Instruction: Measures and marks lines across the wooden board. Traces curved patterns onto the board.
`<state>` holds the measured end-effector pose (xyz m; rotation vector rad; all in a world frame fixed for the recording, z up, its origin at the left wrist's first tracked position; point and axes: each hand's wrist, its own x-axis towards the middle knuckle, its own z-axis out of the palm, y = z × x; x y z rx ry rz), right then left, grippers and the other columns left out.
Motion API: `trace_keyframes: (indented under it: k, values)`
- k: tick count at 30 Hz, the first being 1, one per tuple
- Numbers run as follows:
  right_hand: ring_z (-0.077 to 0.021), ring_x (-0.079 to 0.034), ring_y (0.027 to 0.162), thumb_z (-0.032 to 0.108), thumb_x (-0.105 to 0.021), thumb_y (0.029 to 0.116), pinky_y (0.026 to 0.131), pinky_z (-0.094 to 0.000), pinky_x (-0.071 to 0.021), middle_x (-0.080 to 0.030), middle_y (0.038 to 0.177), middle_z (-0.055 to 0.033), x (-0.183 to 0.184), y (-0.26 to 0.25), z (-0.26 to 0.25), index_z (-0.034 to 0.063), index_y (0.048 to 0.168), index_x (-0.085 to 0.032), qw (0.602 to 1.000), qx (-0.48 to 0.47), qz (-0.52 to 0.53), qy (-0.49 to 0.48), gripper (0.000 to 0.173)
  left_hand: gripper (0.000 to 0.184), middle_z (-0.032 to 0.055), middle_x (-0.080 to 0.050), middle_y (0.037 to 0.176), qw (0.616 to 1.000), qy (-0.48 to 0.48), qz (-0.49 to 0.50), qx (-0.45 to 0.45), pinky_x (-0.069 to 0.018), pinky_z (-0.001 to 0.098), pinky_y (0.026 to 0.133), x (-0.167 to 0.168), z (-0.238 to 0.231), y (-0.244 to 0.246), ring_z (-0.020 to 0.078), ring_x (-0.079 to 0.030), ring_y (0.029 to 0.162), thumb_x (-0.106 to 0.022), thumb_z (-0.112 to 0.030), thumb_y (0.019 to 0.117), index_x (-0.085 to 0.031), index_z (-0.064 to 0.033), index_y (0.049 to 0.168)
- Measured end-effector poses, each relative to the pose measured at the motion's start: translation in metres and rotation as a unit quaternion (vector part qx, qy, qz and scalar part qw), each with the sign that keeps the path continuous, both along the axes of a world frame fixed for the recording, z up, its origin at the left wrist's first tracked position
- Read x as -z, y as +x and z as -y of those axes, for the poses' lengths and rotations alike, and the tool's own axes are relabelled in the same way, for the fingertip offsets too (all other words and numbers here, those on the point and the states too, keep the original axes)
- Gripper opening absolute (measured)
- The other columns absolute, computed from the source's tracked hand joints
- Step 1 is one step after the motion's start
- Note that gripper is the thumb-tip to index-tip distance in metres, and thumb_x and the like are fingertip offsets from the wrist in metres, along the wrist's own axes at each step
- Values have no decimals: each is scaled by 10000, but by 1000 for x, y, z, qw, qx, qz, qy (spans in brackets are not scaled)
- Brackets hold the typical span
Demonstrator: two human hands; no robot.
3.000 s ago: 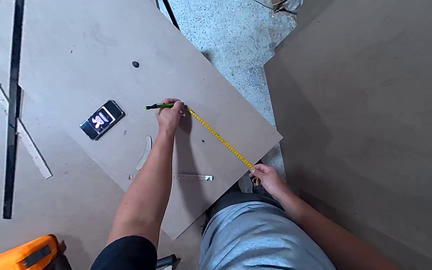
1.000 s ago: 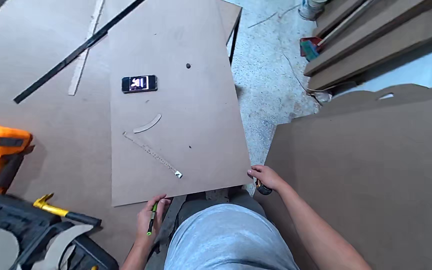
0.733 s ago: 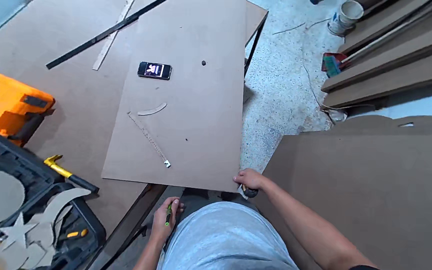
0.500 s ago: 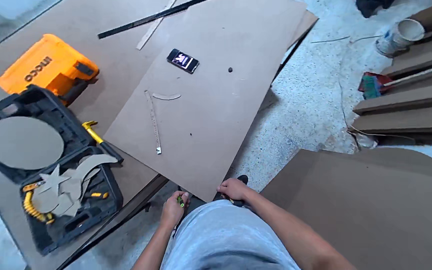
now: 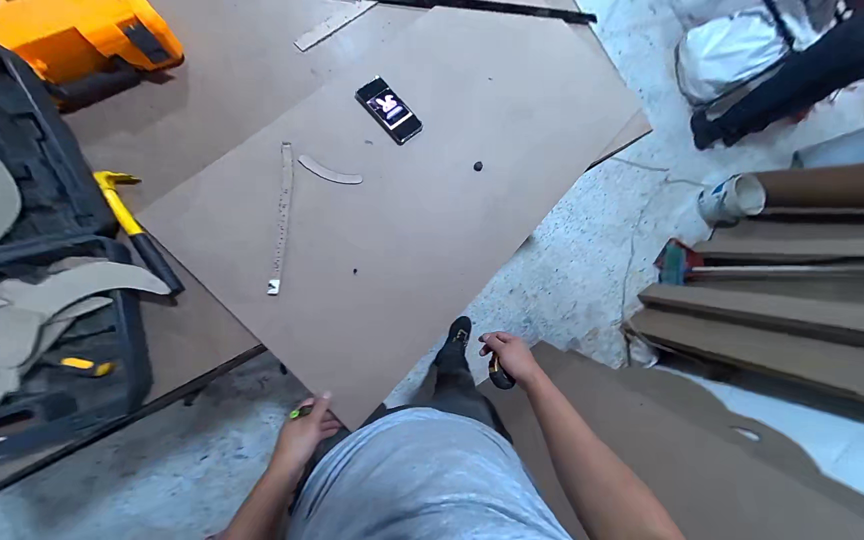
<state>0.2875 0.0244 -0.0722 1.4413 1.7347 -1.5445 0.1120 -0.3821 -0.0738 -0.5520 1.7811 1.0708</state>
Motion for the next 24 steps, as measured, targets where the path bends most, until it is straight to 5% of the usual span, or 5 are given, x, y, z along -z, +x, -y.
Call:
trace_keyframes:
  k: [7, 13, 16, 19, 24]
  values:
    - [-161, -677, 744, 422, -470, 1094, 711, -382, -547, -764, 951, -33, -5, -54, -134, 107, 1186, -723, 998, -28, -47, 37, 414, 495, 190, -746, 840, 988, -60, -25, -137, -642, 436, 682, -10, -21, 65, 283, -763, 726, -455, -422, 1105, -559, 38, 1254]
    - [-207, -717, 923, 553, -428, 1074, 827, -455, -554, -772, 1044, -66, -3, -111, -223, 85, 1176, -711, 995, 31, -77, 47, 556, 622, 173, -755, 848, 947, -60, -8, -315, -615, 385, 610, -1, -61, 99, 244, -736, 659, -377, -526, 1100, -521, 42, 1305]
    - [-254, -694, 931, 580, -484, 1040, 831, -506, -544, -743, 1013, -108, 7, -124, -239, 83, 1100, -734, 996, 31, -54, 63, 560, 561, 126, -718, 767, 920, -81, -32, -382, -579, 327, 537, 1, -76, 93, 188, -686, 578, -430, -503, 1094, -539, 32, 1221]
    - [-231, -674, 862, 533, -513, 1050, 778, -458, -547, -713, 958, -108, 21, -128, -240, 73, 1124, -706, 994, 65, -74, 46, 505, 522, 110, -701, 714, 912, -94, -46, -396, -573, 316, 506, 6, -76, 84, 174, -668, 534, -456, -479, 1092, -555, 28, 1168]
    - [-222, -688, 817, 546, -440, 1075, 725, -423, -552, -739, 968, -108, 22, -117, -212, 55, 1166, -668, 996, 69, -59, 10, 549, 519, 79, -679, 707, 922, -118, -62, -365, -574, 315, 513, 9, -46, 49, 152, -657, 541, -446, -491, 1092, -548, 6, 1199]
